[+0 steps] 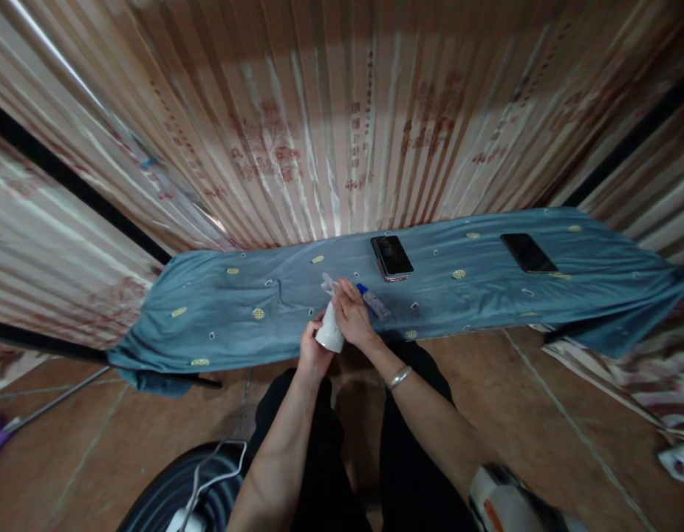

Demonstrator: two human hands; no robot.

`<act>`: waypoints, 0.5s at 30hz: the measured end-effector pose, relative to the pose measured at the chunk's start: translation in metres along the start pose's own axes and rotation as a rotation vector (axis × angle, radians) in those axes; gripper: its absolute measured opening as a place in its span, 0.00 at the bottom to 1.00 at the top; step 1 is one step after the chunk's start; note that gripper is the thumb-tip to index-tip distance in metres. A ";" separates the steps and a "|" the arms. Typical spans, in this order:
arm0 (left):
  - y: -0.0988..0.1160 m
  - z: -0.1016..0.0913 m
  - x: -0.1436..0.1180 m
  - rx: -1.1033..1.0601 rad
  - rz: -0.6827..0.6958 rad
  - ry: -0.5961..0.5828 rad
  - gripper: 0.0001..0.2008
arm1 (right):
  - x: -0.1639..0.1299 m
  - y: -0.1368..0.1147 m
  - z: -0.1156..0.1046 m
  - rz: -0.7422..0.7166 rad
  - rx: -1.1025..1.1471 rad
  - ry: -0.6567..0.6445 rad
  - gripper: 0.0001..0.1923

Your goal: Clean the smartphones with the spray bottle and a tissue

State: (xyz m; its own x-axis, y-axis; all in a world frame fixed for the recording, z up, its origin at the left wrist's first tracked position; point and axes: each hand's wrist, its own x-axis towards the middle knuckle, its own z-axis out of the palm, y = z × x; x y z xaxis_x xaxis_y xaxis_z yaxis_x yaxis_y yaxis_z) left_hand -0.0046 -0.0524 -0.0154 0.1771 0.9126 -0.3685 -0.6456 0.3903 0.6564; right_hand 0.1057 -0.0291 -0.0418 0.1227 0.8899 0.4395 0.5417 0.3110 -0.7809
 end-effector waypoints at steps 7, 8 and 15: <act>0.008 -0.002 -0.001 -0.079 -0.001 0.095 0.11 | -0.016 -0.010 0.008 -0.102 -0.033 -0.098 0.26; 0.010 -0.002 0.000 -0.096 0.001 0.122 0.09 | -0.019 -0.012 0.010 -0.120 -0.041 -0.114 0.26; 0.014 -0.002 0.003 -0.137 0.091 0.186 0.06 | -0.045 -0.028 0.020 -0.277 -0.123 -0.166 0.28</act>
State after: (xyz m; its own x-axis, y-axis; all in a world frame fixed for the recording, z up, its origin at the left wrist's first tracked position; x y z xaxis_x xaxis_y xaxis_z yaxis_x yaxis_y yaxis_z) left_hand -0.0147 -0.0445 -0.0080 -0.0180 0.8999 -0.4356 -0.7494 0.2763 0.6017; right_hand 0.0689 -0.0714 -0.0489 -0.1746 0.8224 0.5414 0.6328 0.5150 -0.5783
